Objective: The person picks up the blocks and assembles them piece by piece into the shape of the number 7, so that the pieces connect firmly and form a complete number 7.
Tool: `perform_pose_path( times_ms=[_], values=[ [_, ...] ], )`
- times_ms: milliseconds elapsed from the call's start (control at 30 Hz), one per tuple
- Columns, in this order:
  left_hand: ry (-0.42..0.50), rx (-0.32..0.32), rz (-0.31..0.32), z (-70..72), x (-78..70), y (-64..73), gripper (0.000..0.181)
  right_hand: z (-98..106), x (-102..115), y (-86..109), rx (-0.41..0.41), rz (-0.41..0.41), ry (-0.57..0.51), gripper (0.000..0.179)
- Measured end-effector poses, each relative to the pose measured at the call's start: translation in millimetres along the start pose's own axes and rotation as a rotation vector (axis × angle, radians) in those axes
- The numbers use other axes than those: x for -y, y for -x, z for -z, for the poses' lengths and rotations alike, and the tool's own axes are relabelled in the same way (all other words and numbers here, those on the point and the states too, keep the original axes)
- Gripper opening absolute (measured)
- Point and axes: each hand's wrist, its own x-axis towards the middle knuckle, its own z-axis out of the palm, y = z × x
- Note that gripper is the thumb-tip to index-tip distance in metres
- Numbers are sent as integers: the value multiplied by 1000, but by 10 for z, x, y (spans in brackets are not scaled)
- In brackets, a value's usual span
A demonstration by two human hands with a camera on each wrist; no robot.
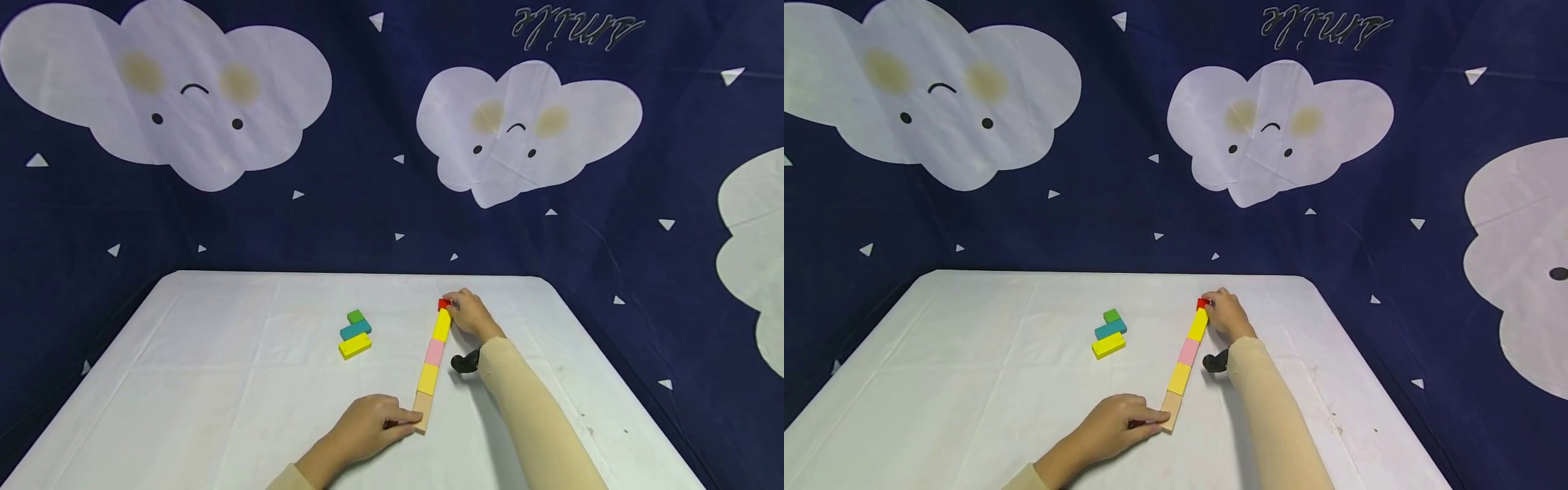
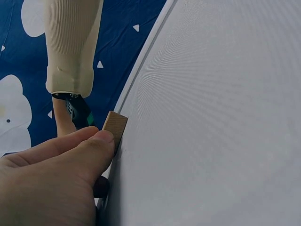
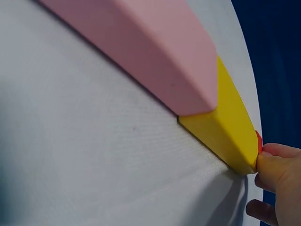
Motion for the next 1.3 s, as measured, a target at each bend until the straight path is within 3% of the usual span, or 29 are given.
perform_pose_path(
  times_ms=[467, 667, 1033, 1300],
  values=[
    [14, 12, 14, 7, 8, -7, 24, 62, 51, -31, 39, -91, -16, 33],
    [9, -4, -19, 7, 6, -9, 24, 87, 108, -14, 28, -123, 13, 33],
    [0, -21, -45, 11, 7, -2, 23, 62, 103, -18, 9, -82, 54, 34],
    [0, -10, -39, 24, 4, 12, 23, -19, 65, -29, -52, 11, 130, 37]
  ],
)
